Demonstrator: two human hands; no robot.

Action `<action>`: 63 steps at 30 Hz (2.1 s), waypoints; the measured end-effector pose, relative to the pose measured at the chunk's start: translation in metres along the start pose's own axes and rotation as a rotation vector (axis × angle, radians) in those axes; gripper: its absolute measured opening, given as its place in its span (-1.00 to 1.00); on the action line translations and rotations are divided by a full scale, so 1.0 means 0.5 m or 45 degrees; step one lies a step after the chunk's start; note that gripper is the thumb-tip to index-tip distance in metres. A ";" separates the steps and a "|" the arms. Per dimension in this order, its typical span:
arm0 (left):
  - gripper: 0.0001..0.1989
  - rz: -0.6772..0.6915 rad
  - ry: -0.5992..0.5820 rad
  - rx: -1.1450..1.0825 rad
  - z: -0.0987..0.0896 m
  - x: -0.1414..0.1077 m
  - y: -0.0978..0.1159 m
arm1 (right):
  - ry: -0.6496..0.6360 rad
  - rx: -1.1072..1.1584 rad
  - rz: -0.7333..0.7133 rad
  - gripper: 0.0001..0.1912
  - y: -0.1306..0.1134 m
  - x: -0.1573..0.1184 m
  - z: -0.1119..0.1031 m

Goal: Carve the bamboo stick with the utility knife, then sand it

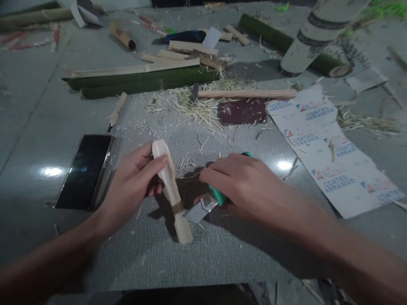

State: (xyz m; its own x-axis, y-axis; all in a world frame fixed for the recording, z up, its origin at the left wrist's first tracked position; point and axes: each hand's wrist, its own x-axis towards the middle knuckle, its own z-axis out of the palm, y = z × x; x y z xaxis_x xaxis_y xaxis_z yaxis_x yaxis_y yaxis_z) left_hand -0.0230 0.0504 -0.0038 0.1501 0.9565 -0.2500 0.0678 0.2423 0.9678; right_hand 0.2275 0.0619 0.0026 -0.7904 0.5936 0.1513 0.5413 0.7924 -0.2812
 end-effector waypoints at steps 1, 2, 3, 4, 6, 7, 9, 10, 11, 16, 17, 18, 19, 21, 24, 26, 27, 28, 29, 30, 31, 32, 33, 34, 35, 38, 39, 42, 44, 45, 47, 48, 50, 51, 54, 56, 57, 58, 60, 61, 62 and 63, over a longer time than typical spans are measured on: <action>-0.76 0.001 -0.008 -0.013 0.000 0.000 0.000 | -0.020 0.017 0.034 -0.71 -0.005 0.000 -0.001; -0.76 0.001 -0.017 -0.028 0.000 0.000 0.000 | -0.041 0.039 0.060 -0.56 -0.010 0.000 -0.003; -0.76 0.000 -0.025 -0.043 0.000 0.001 0.000 | -0.061 0.065 0.066 -0.43 -0.015 0.001 -0.005; -0.76 -0.003 -0.029 -0.055 0.000 0.001 -0.001 | -0.082 0.080 0.057 -0.34 -0.020 0.003 -0.007; -0.76 -0.003 -0.022 -0.067 0.000 0.003 -0.001 | -0.113 0.120 -0.013 -0.29 -0.026 0.006 -0.011; -0.76 -0.004 -0.016 -0.068 0.000 0.003 -0.002 | -0.130 0.154 -0.063 -0.32 -0.026 0.008 -0.013; -0.76 -0.009 -0.006 -0.069 -0.001 0.003 -0.003 | -0.151 0.225 -0.154 -0.45 -0.025 0.010 -0.014; -0.76 -0.013 -0.006 -0.070 -0.001 0.003 -0.003 | -0.156 0.249 -0.197 -0.53 -0.024 0.011 -0.015; -0.77 -0.017 -0.009 -0.072 -0.001 0.002 -0.003 | -0.155 0.265 -0.232 -0.62 -0.023 0.012 -0.015; -0.76 -0.012 -0.023 -0.081 -0.002 0.001 0.000 | -0.060 0.229 -0.260 -0.80 -0.024 0.017 -0.012; -0.76 -0.010 -0.022 -0.082 -0.002 0.001 0.000 | -0.036 0.222 -0.258 -0.79 -0.025 0.017 -0.010; -0.76 -0.010 -0.020 -0.083 -0.002 0.001 0.000 | -0.019 0.217 -0.258 -0.78 -0.025 0.017 -0.008; -0.76 -0.011 -0.020 -0.087 -0.002 0.001 0.000 | 0.000 0.214 -0.256 -0.78 -0.026 0.017 -0.007; -0.77 -0.023 -0.022 -0.093 -0.002 0.002 0.000 | 0.012 0.213 -0.253 -0.78 -0.026 0.017 -0.006; -0.77 -0.034 -0.016 -0.098 -0.002 0.001 -0.001 | 0.014 0.213 -0.255 -0.78 -0.027 0.018 -0.006; -0.78 -0.038 -0.007 -0.097 -0.002 0.001 0.000 | 0.009 0.215 -0.255 -0.78 -0.028 0.018 -0.007; -0.78 -0.040 -0.005 -0.092 -0.002 0.001 0.000 | 0.012 0.216 -0.255 -0.78 -0.028 0.018 -0.007; -0.79 -0.045 -0.002 -0.085 -0.002 0.001 0.001 | 0.008 0.217 -0.253 -0.79 -0.028 0.018 -0.008; -0.81 -0.049 0.003 -0.076 -0.001 0.001 0.002 | 0.008 0.218 -0.250 -0.80 -0.028 0.018 -0.008; -0.82 -0.053 0.010 -0.065 -0.001 0.001 0.003 | 0.009 0.219 -0.247 -0.79 -0.028 0.017 -0.008; -0.84 -0.055 0.017 -0.057 0.000 0.002 0.004 | 0.008 0.219 -0.240 -0.78 -0.028 0.016 -0.008; -0.86 -0.057 0.022 -0.053 0.000 0.002 0.004 | 0.010 0.219 -0.232 -0.76 -0.028 0.016 -0.007; -0.88 -0.057 0.027 -0.055 0.001 0.002 0.004 | 0.013 0.220 -0.225 -0.74 -0.029 0.015 -0.007; -0.90 -0.055 0.029 -0.059 0.001 0.003 0.004 | 0.014 0.219 -0.219 -0.72 -0.029 0.014 -0.006; -0.91 -0.053 0.025 -0.065 0.001 0.003 0.003 | 0.014 0.218 -0.216 -0.71 -0.030 0.014 -0.006; -0.90 -0.035 0.025 -0.097 0.001 0.001 0.000 | 0.016 0.222 -0.188 -0.72 -0.032 0.014 -0.004; -0.89 -0.022 0.029 -0.123 0.002 0.000 0.000 | 0.022 0.227 -0.159 -0.73 -0.032 0.014 -0.003; -0.87 0.066 0.082 -0.244 0.004 -0.007 0.004 | 0.051 0.267 -0.053 -0.75 -0.030 0.012 -0.006; -0.88 0.155 0.139 -0.319 0.006 -0.012 0.008 | 0.057 0.326 0.006 -0.78 -0.030 0.010 -0.011; -0.88 0.199 0.171 -0.347 0.006 -0.015 0.010 | 0.055 0.362 0.032 -0.81 -0.029 0.009 -0.014; -0.88 0.258 0.210 -0.376 0.004 -0.017 0.012 | 0.064 0.414 0.078 -0.85 -0.030 0.009 -0.021; -0.88 0.283 0.197 -0.392 0.002 -0.017 0.012 | 0.077 0.430 0.095 -0.85 -0.030 0.009 -0.025; -0.82 0.314 0.085 -0.438 -0.004 -0.016 0.009 | 0.109 0.466 0.133 -0.82 -0.028 0.009 -0.033; -0.75 0.318 -0.010 -0.467 -0.007 -0.015 0.007 | 0.124 0.497 0.153 -0.81 -0.026 0.009 -0.036; -0.57 0.251 -0.279 -0.510 -0.013 -0.014 0.000 | 0.096 0.617 0.185 -0.78 -0.018 0.007 -0.046; -0.62 0.209 -0.368 -0.520 -0.013 -0.016 -0.005 | 0.043 0.651 0.163 -0.78 -0.012 0.006 -0.051; -0.67 0.194 -0.400 -0.537 -0.013 -0.017 -0.006 | 0.027 0.654 0.150 -0.77 -0.010 0.005 -0.052; -0.72 0.178 -0.428 -0.564 -0.012 -0.017 -0.007 | 0.017 0.654 0.145 -0.76 -0.009 0.004 -0.053; -0.79 0.144 -0.475 -0.627 -0.010 -0.018 -0.008 | 0.005 0.657 0.147 -0.76 -0.009 0.002 -0.054; -0.81 0.130 -0.491 -0.653 -0.009 -0.017 -0.009 | -0.001 0.661 0.148 -0.77 -0.010 0.001 -0.054; -0.82 0.124 -0.502 -0.672 -0.009 -0.017 -0.009 | -0.012 0.660 0.147 -0.78 -0.010 0.001 -0.054; -0.81 0.124 -0.507 -0.684 -0.009 -0.016 -0.010 | -0.023 0.659 0.144 -0.79 -0.010 0.000 -0.054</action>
State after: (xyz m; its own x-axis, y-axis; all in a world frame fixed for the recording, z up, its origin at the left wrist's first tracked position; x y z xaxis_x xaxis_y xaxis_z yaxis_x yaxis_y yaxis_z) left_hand -0.0289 0.0422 -0.0063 0.4898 0.8703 -0.0528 -0.4489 0.3036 0.8404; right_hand 0.2324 0.0616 0.0295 -0.7426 0.6652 0.0779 0.4146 0.5480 -0.7265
